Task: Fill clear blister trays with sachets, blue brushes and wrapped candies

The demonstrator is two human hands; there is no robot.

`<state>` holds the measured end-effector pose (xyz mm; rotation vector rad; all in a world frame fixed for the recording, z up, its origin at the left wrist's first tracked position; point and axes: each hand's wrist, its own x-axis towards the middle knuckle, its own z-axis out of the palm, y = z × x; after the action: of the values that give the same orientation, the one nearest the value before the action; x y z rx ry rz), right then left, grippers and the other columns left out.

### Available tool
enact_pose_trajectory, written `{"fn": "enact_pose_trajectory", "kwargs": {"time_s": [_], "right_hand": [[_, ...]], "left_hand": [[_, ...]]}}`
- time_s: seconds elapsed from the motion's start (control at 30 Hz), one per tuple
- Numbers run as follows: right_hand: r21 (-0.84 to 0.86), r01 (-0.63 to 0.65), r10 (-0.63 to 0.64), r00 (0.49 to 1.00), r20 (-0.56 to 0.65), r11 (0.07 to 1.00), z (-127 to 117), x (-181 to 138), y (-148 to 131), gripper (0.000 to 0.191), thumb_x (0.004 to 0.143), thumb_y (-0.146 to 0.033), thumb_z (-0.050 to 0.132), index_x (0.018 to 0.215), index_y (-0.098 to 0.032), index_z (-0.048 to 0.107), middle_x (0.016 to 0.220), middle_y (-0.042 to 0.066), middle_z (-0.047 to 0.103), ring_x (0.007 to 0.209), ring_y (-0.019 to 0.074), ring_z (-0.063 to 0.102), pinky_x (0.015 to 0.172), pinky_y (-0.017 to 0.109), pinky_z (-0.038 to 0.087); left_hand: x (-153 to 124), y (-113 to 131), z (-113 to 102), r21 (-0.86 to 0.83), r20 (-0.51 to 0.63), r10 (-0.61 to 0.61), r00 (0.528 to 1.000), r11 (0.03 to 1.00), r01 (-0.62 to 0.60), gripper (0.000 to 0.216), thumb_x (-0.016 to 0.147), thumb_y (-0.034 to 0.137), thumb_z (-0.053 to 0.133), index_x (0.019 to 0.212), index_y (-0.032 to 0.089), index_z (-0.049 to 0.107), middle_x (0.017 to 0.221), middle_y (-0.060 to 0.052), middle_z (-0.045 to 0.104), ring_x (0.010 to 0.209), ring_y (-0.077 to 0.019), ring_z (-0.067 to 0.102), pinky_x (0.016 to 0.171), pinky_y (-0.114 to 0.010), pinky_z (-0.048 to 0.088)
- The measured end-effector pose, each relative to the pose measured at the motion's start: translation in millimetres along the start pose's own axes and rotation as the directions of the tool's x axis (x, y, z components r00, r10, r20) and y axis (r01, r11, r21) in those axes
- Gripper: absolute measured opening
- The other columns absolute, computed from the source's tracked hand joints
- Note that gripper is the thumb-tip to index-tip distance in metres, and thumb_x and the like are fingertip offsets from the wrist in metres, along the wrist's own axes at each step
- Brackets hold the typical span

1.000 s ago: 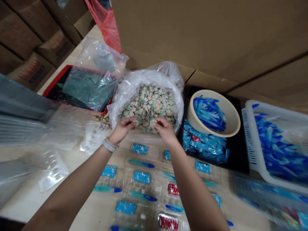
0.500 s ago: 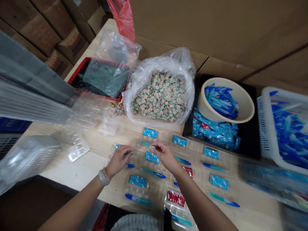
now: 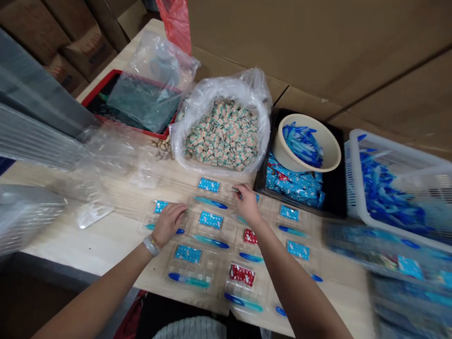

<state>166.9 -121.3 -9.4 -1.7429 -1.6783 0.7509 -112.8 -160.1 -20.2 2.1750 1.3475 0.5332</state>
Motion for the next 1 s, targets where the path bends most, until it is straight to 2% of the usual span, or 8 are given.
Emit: {"fn": "enact_pose_trajectory", "kwargs": {"time_s": [0.13, 0.23, 0.53, 0.67, 0.8, 0.9, 1.0], "right_hand": [[-0.106, 0.153, -0.136, 0.979, 0.149, 0.983, 13, 11, 3, 0.023, 0.074, -0.016, 0.043, 0.089, -0.018, 0.06, 0.086, 0.007, 0.055, 0.081, 0.0182, 0.05, 0.075, 0.031, 0.041], [-0.201, 0.207, -0.166, 0.965, 0.201, 0.958, 19, 13, 6, 0.025, 0.074, -0.012, 0.042, 0.09, -0.018, 0.06, 0.087, 0.007, 0.056, 0.087, 0.0197, 0.048, 0.08, 0.033, 0.038], [-0.289, 0.198, -0.14, 0.968, 0.209, 0.937, 10, 10, 7, 0.025, 0.072, -0.011, 0.045, 0.093, -0.017, 0.057, 0.088, 0.007, 0.054, 0.085, 0.0186, 0.048, 0.078, 0.029, 0.038], [-0.354, 0.19, -0.128, 0.973, 0.191, 0.916, 9, 8, 6, 0.017, 0.075, -0.014, 0.045, 0.085, -0.018, 0.059, 0.084, 0.007, 0.055, 0.082, 0.0183, 0.049, 0.076, 0.028, 0.038], [-0.374, 0.163, -0.106, 0.98, 0.169, 0.913, 11, 6, 4, 0.016, 0.075, -0.014, 0.045, 0.082, -0.018, 0.059, 0.084, 0.007, 0.054, 0.081, 0.0186, 0.048, 0.073, 0.028, 0.038], [-0.34, 0.163, -0.107, 0.978, 0.176, 0.926, 12, 5, 2, 0.019, 0.073, -0.01, 0.044, 0.083, -0.018, 0.058, 0.082, 0.007, 0.054, 0.081, 0.019, 0.048, 0.072, 0.028, 0.038], [-0.3, 0.152, -0.099, 0.978, 0.184, 0.942, 12, 5, 1, 0.021, 0.071, -0.007, 0.044, 0.082, -0.018, 0.057, 0.082, 0.006, 0.053, 0.081, 0.0191, 0.048, 0.071, 0.029, 0.038]], "left_hand": [[-2, 0, 5, 0.047, -0.04, -0.009, 0.999, 0.999, 0.011, 0.026, 0.078, 0.012, 0.04, 0.1, 0.018, 0.054, 0.1, -0.007, 0.054, 0.095, -0.0179, 0.047, 0.084, -0.036, 0.042], [-3, 1, 5, 0.081, -0.045, -0.005, 0.999, 0.997, 0.009, 0.025, 0.076, 0.012, 0.042, 0.098, 0.017, 0.055, 0.097, -0.007, 0.053, 0.093, -0.018, 0.048, 0.083, -0.034, 0.043], [-6, 7, -5, 0.149, -0.013, -0.008, 1.0, 0.989, 0.01, 0.031, 0.073, 0.014, 0.045, 0.103, 0.018, 0.053, 0.099, -0.008, 0.053, 0.094, -0.02, 0.047, 0.083, -0.036, 0.041], [-6, 15, -11, 0.169, -0.048, -0.017, 0.999, 0.985, 0.024, 0.03, 0.075, 0.017, 0.046, 0.104, 0.018, 0.053, 0.102, -0.008, 0.052, 0.096, -0.0209, 0.045, 0.084, -0.037, 0.038], [29, 43, -1, 0.093, -0.075, 0.019, 0.997, 0.996, -0.012, 0.025, 0.079, 0.019, 0.043, 0.1, 0.02, 0.056, 0.098, -0.006, 0.054, 0.095, -0.0188, 0.046, 0.084, -0.035, 0.037], [72, 65, 20, 0.071, -0.004, 0.007, 1.0, 0.997, -0.006, 0.023, 0.08, 0.021, 0.043, 0.096, 0.021, 0.059, 0.094, -0.006, 0.055, 0.092, -0.0194, 0.046, 0.081, -0.035, 0.038], [106, 76, 43, 0.117, 0.081, -0.045, 0.996, 0.993, 0.035, 0.02, 0.078, 0.019, 0.046, 0.089, 0.019, 0.062, 0.091, -0.008, 0.055, 0.091, -0.0217, 0.046, 0.078, -0.036, 0.038]]}}
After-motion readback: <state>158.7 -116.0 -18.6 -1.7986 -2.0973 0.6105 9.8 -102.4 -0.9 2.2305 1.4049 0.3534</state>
